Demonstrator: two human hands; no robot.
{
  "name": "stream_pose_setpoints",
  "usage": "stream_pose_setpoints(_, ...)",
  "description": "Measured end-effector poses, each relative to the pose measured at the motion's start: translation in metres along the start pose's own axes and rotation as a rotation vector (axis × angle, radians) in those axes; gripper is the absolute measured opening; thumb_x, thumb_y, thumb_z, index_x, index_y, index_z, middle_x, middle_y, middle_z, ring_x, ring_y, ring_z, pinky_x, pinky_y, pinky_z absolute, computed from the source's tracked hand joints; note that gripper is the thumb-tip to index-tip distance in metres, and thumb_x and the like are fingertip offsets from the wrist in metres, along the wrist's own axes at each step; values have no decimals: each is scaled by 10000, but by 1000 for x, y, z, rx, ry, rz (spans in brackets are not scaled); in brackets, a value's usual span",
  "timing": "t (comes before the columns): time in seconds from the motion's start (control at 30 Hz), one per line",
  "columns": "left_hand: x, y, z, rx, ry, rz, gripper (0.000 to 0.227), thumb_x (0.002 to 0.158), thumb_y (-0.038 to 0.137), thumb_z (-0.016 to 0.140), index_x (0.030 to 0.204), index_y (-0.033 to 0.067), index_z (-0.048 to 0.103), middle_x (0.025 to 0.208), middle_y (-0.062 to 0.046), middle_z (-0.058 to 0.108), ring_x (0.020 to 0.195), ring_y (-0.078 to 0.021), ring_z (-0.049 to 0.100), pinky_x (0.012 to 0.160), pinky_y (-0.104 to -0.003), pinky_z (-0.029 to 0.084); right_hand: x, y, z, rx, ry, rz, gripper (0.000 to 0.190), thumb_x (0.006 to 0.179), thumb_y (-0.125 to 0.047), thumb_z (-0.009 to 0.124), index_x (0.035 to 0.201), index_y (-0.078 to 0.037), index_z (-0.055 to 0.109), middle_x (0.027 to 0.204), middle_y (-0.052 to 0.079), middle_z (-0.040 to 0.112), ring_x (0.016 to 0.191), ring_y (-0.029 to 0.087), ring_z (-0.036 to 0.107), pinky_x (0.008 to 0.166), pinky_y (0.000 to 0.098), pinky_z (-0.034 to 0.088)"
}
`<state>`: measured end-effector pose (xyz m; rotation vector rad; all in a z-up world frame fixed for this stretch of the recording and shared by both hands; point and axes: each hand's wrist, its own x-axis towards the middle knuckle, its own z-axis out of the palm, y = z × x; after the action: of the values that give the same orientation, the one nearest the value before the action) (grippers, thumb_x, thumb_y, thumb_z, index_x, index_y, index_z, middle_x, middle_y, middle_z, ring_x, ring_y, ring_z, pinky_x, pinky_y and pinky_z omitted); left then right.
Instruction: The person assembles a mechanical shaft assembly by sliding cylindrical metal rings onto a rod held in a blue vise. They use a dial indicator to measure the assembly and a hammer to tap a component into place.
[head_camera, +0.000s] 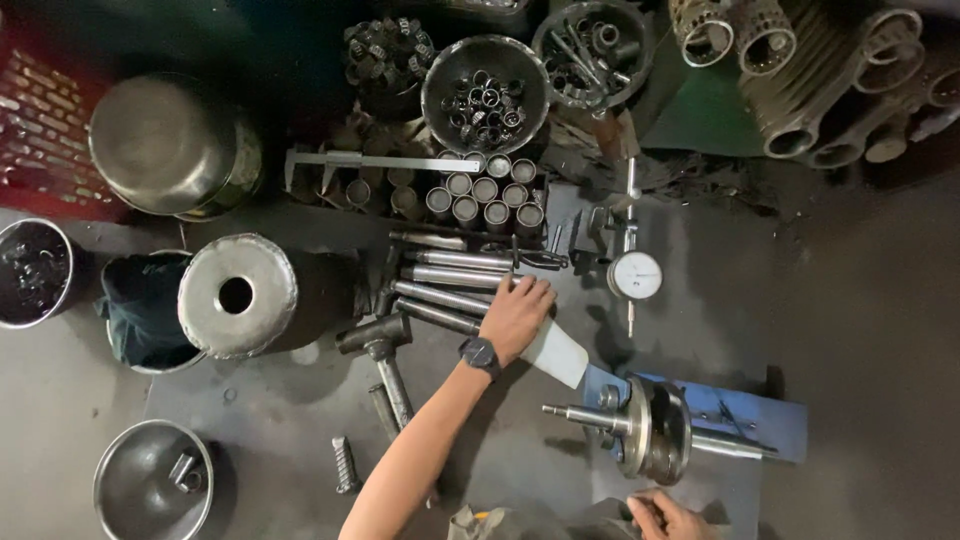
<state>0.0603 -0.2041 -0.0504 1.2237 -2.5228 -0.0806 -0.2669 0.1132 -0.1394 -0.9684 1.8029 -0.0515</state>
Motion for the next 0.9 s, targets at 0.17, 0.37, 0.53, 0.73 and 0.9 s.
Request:
stream_pose_setpoints(0.17, 4, -21, 36, 98, -177, 66, 173, 878, 151, 616, 1011, 63, 682, 1076, -76, 601, 1131, -283, 534, 1023, -508, 420, 14, 32, 20, 21, 76, 42, 274, 866, -322, 755, 1037, -112, 800, 723, 55, 788, 642, 116, 726, 654, 294, 593)
stream_pose_setpoints(0.37, -2, -20, 37, 138, -134, -11, 161, 853, 154, 622, 973, 69, 688, 1018, -72, 589, 1072, -279, 534, 983, -530, 436, 15, 47, 27, 59, 134, -9, 272, 854, -310, 763, 1038, -112, 796, 716, 49, 761, 631, 114, 748, 645, 288, 600)
stream_pose_setpoints(0.53, 2, -15, 39, 241, -149, -66, 137, 865, 145, 623, 960, 74, 691, 1000, -70, 592, 1078, -288, 540, 995, -571, 431, 13, 29, 19, -121, 62, -92, 251, 865, -349, 767, 1030, -161, 792, 658, 19, 771, 574, 88, 724, 602, 249, 590)
stream_pose_setpoints(0.73, 29, -15, 28, 113, 151, 20, 348, 822, 145, 588, 1127, 24, 704, 1224, -102, 609, 1071, -255, 524, 931, -456, 422, 11, 26, 28, -166, 70, -180, 200, 858, -338, 765, 973, -177, 792, 654, -14, 764, 562, 68, 708, 576, 239, 571)
stream_pose_setpoints(0.9, 50, -7, 54, 172, -106, -100, 168, 905, 149, 601, 1010, 40, 671, 1100, -138, 587, 1063, -320, 520, 889, -467, 426, 39, 55, 41, -100, -67, -172, 226, 857, -343, 770, 1006, -174, 793, 707, -25, 770, 596, 73, 685, 584, 247, 561)
